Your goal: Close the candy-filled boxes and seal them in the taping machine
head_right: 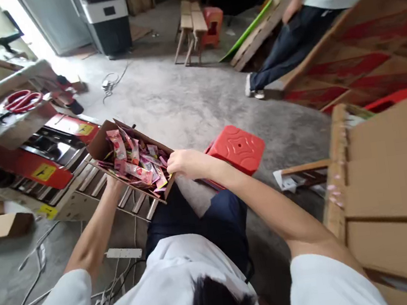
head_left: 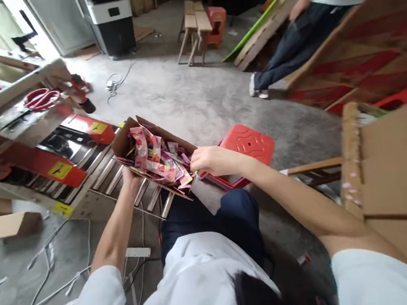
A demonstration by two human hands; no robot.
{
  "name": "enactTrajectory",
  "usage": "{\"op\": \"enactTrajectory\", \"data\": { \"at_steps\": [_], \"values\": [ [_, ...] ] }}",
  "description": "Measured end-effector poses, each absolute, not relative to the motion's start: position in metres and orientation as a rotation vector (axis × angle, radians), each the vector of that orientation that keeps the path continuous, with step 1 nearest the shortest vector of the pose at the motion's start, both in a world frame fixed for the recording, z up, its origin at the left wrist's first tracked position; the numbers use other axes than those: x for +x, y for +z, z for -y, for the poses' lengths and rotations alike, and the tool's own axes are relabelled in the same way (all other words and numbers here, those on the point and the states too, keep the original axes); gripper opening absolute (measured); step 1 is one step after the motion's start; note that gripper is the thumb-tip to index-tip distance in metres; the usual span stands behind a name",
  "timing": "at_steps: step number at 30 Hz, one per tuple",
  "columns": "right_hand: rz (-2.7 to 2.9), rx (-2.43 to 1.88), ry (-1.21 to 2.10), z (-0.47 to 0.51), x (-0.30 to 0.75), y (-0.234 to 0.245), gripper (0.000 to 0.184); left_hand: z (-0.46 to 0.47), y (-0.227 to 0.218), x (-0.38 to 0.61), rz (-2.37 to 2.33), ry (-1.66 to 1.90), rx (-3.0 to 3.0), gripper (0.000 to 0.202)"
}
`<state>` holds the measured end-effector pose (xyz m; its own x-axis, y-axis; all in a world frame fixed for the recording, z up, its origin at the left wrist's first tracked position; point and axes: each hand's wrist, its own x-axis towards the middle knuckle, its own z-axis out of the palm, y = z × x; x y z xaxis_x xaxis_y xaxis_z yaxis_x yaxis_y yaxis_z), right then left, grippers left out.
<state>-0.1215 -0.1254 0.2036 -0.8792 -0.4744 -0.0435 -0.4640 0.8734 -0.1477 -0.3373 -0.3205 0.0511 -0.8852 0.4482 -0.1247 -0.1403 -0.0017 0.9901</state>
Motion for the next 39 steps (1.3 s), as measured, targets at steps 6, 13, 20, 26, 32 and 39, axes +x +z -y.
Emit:
{"op": "enactTrajectory", "data": {
  "at_steps": [6, 13, 20, 26, 32, 39],
  "values": [
    [-3.045, -0.665, -0.701, 0.122, -0.176, 0.174, 0.056, 0.398, 0.054, -0.401, -1.93, 2.174, 0.23, 0.047],
    [-2.97, -0.521, -0.556, 0.189, -0.235, 0.124, 0.063, 0.422, 0.148, -0.412, -1.971, 1.501, 1.183, 0.061],
    [-2.938, -0.482, -0.62, 0.2, -0.255, 0.09, 0.057, 0.399, 0.147, -0.423, -2.062, 0.917, 1.372, 0.048],
    [-2.612, -0.353, -1.733, 0.175, -0.244, 0.122, 0.049, 0.392, 0.112, -0.425, -2.444, 1.015, 1.203, 0.054],
    [-3.158, 0.159, -1.353, 0.146, -0.249, 0.169, 0.053, 0.379, 0.12, -0.423, -2.715, 0.47, 1.272, 0.085],
    [-3.089, 0.282, -0.899, 0.161, -0.255, 0.137, 0.078, 0.317, 0.116, -0.378, -2.801, 0.482, 1.386, 0.066]
  ]
}}
